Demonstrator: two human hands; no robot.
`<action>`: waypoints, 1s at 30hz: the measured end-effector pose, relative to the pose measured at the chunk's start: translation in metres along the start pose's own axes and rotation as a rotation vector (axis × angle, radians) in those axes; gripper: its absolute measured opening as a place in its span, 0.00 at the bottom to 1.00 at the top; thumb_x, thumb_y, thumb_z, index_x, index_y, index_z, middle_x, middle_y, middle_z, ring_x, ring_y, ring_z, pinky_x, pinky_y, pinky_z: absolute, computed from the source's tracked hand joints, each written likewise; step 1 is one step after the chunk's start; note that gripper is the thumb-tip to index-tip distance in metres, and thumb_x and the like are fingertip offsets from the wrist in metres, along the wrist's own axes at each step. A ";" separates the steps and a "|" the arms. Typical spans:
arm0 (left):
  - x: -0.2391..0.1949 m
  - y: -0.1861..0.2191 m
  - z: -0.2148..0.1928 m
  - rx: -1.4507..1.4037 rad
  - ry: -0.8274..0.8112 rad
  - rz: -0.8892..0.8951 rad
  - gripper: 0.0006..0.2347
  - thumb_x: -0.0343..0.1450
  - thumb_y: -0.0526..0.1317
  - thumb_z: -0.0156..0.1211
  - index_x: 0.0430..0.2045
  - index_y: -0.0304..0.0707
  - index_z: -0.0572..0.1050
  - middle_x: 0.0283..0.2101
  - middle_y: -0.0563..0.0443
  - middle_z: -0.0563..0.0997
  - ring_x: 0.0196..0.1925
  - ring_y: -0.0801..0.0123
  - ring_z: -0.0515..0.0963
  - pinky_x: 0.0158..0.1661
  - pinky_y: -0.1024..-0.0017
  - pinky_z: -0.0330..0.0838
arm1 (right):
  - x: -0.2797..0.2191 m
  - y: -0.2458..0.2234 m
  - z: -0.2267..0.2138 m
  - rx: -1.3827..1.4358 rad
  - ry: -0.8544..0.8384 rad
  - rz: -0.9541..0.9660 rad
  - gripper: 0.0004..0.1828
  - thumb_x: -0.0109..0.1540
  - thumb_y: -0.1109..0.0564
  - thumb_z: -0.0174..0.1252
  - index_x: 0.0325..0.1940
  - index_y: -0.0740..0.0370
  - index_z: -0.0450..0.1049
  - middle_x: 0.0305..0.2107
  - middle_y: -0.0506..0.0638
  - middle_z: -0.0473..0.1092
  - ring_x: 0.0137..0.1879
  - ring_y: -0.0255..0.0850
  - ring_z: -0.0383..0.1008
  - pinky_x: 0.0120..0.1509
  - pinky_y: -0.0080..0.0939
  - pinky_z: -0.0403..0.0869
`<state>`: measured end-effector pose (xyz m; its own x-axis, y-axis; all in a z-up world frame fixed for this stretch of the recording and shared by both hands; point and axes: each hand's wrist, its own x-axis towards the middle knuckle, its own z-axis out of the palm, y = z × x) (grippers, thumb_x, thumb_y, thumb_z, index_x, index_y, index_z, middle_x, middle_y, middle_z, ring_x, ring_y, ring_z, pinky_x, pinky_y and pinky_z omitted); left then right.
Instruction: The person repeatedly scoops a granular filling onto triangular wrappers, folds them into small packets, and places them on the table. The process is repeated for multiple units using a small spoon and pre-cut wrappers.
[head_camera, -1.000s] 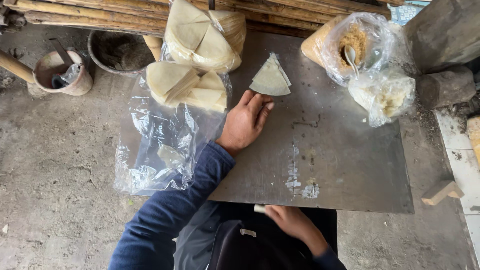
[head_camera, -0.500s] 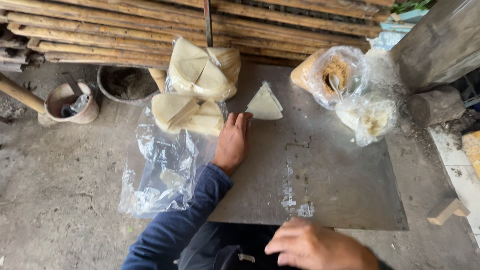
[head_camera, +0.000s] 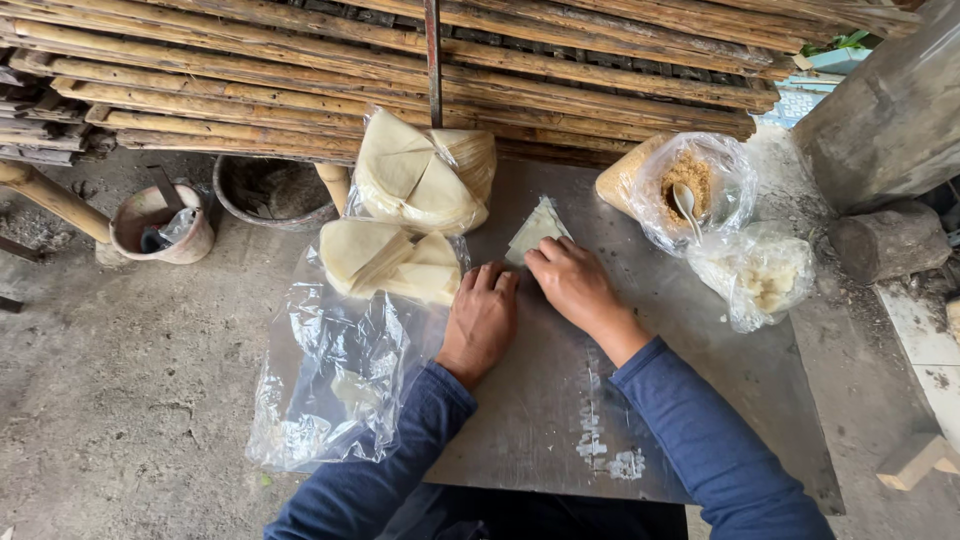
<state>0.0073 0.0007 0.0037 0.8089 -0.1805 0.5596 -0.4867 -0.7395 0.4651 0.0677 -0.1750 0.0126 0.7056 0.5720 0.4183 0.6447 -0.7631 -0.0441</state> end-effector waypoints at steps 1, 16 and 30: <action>0.001 0.001 0.000 0.002 -0.010 -0.013 0.09 0.71 0.31 0.54 0.43 0.29 0.77 0.49 0.37 0.78 0.51 0.47 0.76 0.54 0.58 0.70 | -0.001 -0.001 0.003 -0.013 0.022 -0.016 0.02 0.62 0.63 0.57 0.39 0.62 0.72 0.39 0.54 0.72 0.48 0.53 0.76 0.50 0.51 0.75; -0.001 -0.001 0.004 0.032 -0.062 -0.042 0.10 0.72 0.34 0.54 0.44 0.31 0.77 0.51 0.38 0.76 0.54 0.47 0.74 0.55 0.57 0.69 | 0.006 0.092 0.022 1.142 0.368 0.794 0.04 0.69 0.60 0.57 0.42 0.63 0.76 0.28 0.43 0.72 0.28 0.28 0.67 0.30 0.29 0.67; 0.008 0.015 -0.012 -0.932 -0.293 -0.646 0.10 0.77 0.39 0.51 0.47 0.31 0.71 0.34 0.39 0.84 0.32 0.66 0.86 0.35 0.71 0.82 | -0.055 -0.027 -0.054 0.022 0.083 -0.046 0.03 0.64 0.60 0.58 0.40 0.62 0.75 0.26 0.50 0.69 0.31 0.42 0.70 0.39 0.44 0.72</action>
<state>0.0028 -0.0036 0.0236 0.9801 -0.1779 -0.0874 0.0872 -0.0091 0.9961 -0.0048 -0.2020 0.0393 0.6488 0.5785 0.4944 0.6827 -0.7295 -0.0423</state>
